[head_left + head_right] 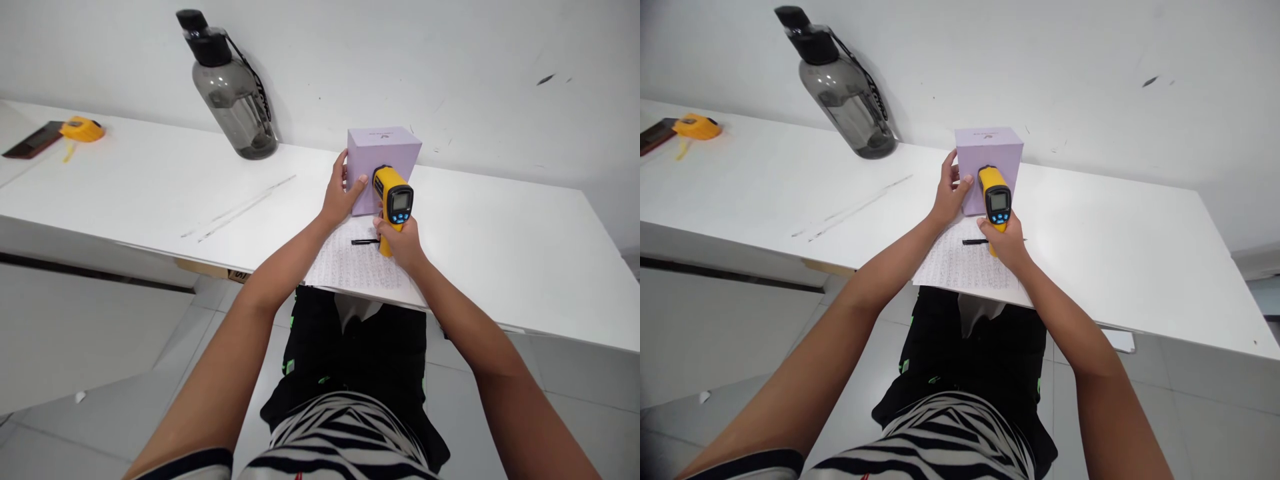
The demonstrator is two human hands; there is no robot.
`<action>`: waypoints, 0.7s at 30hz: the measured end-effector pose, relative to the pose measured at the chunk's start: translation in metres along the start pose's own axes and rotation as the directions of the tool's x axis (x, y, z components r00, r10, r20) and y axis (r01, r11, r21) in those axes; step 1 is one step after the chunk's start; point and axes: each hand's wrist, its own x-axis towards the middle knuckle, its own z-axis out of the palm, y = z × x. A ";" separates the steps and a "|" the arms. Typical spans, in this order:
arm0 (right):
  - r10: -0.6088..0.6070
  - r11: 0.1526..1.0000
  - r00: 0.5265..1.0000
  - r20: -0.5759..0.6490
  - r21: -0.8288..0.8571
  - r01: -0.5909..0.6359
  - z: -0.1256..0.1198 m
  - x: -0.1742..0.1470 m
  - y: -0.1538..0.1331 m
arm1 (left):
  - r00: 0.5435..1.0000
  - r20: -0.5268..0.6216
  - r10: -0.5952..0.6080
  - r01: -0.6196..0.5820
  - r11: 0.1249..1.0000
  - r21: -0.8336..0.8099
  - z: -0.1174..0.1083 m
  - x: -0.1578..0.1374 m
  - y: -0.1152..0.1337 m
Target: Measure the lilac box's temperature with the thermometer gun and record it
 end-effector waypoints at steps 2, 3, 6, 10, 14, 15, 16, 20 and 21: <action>-0.025 1.000 1.000 0.005 -0.003 0.025 0.000 -0.003 -0.002 | 1.000 -0.014 0.004 -0.004 1.000 0.004 0.001 0.000 0.000; -0.048 0.999 0.999 0.002 -0.017 0.048 0.000 -0.004 -0.003 | 1.000 -0.022 0.003 -0.003 1.000 0.004 0.002 0.000 0.001; -0.179 0.977 0.981 -0.082 -0.135 0.167 -0.004 -0.006 -0.006 | 1.000 -0.028 -0.002 0.002 1.000 -0.005 0.002 0.000 0.002; -0.409 0.887 0.856 -0.317 -0.360 0.290 -0.017 0.006 -0.001 | 1.000 -0.013 0.000 -0.001 1.000 -0.022 0.002 -0.001 0.003; -0.447 0.858 0.798 -0.404 -0.446 0.254 -0.035 0.028 0.014 | 0.999 -0.017 -0.035 0.035 0.999 -0.017 0.000 -0.001 0.002; -0.441 0.860 0.793 -0.421 -0.452 0.238 -0.040 0.033 0.018 | 0.999 -0.018 -0.044 0.044 0.999 -0.016 0.000 -0.001 0.002; -0.434 0.864 0.786 -0.441 -0.452 0.223 -0.044 0.038 0.023 | 0.999 -0.017 -0.050 0.049 0.999 -0.014 0.000 -0.001 0.002; -0.363 0.907 0.788 -0.498 -0.382 0.176 -0.057 0.051 0.032 | 1.000 0.008 -0.026 0.026 0.999 -0.032 -0.001 0.000 -0.001; -0.336 0.921 0.795 -0.505 -0.353 0.165 -0.058 0.053 0.033 | 1.000 0.015 -0.013 0.013 0.999 -0.043 -0.002 0.000 -0.001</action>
